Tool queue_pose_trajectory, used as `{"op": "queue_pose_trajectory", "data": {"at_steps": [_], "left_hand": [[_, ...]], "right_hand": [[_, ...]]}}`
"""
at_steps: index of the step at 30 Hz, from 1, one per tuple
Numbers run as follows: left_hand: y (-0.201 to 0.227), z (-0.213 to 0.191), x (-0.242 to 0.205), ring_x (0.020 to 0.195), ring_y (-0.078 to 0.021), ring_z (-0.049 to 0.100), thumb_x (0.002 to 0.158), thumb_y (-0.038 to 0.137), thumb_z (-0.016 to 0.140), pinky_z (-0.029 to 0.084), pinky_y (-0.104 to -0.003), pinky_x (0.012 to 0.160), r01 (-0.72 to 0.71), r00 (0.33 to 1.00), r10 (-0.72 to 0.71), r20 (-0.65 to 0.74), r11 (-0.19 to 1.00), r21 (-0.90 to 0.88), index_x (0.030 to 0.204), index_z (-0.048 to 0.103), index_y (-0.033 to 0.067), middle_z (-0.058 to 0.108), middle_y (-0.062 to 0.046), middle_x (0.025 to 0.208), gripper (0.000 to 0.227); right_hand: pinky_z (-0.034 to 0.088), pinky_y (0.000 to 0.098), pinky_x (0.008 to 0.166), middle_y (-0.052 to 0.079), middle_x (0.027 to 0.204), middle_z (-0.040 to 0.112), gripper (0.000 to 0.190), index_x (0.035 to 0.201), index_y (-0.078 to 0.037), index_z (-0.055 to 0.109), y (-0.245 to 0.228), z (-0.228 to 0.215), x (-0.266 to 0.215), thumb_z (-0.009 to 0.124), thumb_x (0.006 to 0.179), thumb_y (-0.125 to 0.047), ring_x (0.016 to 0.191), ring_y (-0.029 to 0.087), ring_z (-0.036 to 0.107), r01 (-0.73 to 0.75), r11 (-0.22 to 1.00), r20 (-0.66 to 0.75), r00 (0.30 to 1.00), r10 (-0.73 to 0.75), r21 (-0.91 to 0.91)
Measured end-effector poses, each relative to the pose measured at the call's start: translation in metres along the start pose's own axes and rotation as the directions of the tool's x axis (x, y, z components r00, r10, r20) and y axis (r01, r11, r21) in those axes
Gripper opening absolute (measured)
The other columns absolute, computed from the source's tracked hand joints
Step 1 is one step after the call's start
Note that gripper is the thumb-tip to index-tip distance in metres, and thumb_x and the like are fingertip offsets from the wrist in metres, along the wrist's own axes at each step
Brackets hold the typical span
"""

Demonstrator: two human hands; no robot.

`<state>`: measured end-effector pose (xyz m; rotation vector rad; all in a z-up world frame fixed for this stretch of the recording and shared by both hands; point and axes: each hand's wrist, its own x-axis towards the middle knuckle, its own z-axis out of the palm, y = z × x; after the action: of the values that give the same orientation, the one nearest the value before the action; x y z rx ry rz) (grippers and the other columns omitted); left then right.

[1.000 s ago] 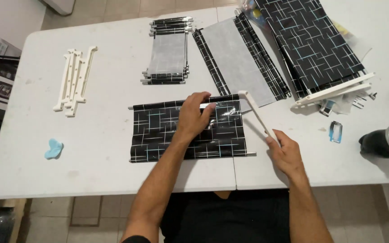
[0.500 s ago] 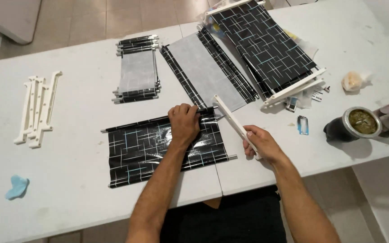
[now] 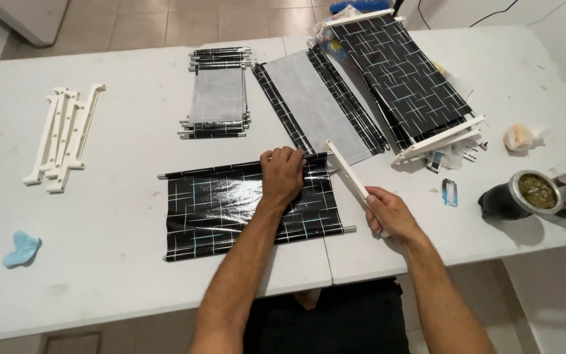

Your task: Assembling a multi-tier shelf unit by sliding fabric onto rods and connecting them to plastic frames

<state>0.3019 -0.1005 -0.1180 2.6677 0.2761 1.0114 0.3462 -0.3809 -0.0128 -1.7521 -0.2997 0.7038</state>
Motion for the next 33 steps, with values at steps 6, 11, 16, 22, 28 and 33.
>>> {"op": "queue_pose_trajectory", "data": {"at_steps": [6, 11, 16, 22, 28, 33], "left_hand": [[0.0, -0.003, 0.001, 0.092, -0.0175, 0.061, 0.105, 0.037, 0.052, 0.034, -0.042, 0.102, -0.006, 1.0, 0.007, 0.016, 1.0, -0.024, 0.109, 0.063, 0.0227, 0.057, 0.002, 0.092, 0.019], [0.005, -0.014, 0.003, 0.09, -0.0181, 0.061, 0.105, 0.04, 0.052, 0.036, -0.042, 0.099, 0.009, 1.0, -0.009, 0.016, 0.999, -0.032, 0.107, 0.063, 0.0231, 0.057, 0.002, 0.089, 0.02], [0.007, -0.017, 0.007, 0.086, -0.0181, 0.061, 0.105, 0.04, 0.053, 0.036, -0.042, 0.098, 0.014, 1.0, -0.015, -0.009, 0.998, -0.056, 0.107, 0.064, 0.0225, 0.056, 0.002, 0.086, 0.021], [0.009, -0.025, 0.01, 0.086, -0.0187, 0.06, 0.104, 0.038, 0.054, 0.035, -0.043, 0.098, 0.033, 0.997, -0.037, -0.062, 0.997, -0.065, 0.105, 0.065, 0.021, 0.056, 0.001, 0.085, 0.02], [0.006, -0.027, 0.009, 0.084, -0.0193, 0.06, 0.102, 0.038, 0.056, 0.037, -0.044, 0.098, 0.044, 0.997, -0.046, -0.065, 0.999, -0.031, 0.105, 0.065, 0.022, 0.056, 0.001, 0.084, 0.019], [0.015, -0.032, 0.005, 0.082, -0.0196, 0.059, 0.103, 0.035, 0.055, 0.036, -0.044, 0.096, 0.056, 0.995, -0.056, -0.076, 0.998, -0.003, 0.104, 0.065, 0.0207, 0.055, 0.001, 0.083, 0.017]], "right_hand": [[0.045, 0.0314, 0.037, 0.016, 0.063, 0.055, 0.035, 0.128, 0.008, 0.059, 0.008, -0.004, 0.0, 0.046, 0.101, -0.008, 0.045, 0.022, 0.055, -0.063, 0.994, 0.065, 0.996, 0.058, 0.085], [0.045, 0.0349, 0.034, 0.018, 0.059, 0.056, 0.039, 0.131, 0.007, 0.055, 0.008, -0.014, 0.002, 0.049, 0.097, -0.012, 0.041, 0.024, 0.056, -0.017, 0.997, 0.142, 0.99, 0.006, 0.079], [0.045, 0.0345, 0.027, 0.021, 0.056, 0.058, 0.041, 0.131, 0.006, 0.055, 0.018, -0.011, 0.013, 0.052, 0.097, -0.016, 0.036, 0.024, 0.056, 0.055, 0.982, 0.136, 0.987, -0.081, 0.182], [0.051, 0.0347, 0.032, 0.018, 0.058, 0.059, 0.022, 0.108, 0.001, 0.057, 0.046, -0.005, 0.104, 0.057, 0.097, -0.018, 0.038, 0.023, 0.061, 0.163, 0.879, 0.184, 0.945, -0.269, 0.448], [0.05, 0.0271, 0.031, 0.02, 0.059, 0.063, 0.029, 0.116, 0.003, 0.056, 0.02, 0.022, 0.127, 0.054, 0.101, -0.022, 0.034, 0.02, 0.062, 0.246, 0.85, 0.17, 0.918, -0.359, 0.465], [0.05, 0.0227, 0.031, 0.023, 0.082, 0.071, 0.055, 0.144, -0.004, 0.044, 0.005, 0.023, 0.1, 0.059, 0.093, -0.015, 0.035, 0.017, 0.062, 0.241, 0.855, 0.248, 0.889, -0.385, 0.46]]}}
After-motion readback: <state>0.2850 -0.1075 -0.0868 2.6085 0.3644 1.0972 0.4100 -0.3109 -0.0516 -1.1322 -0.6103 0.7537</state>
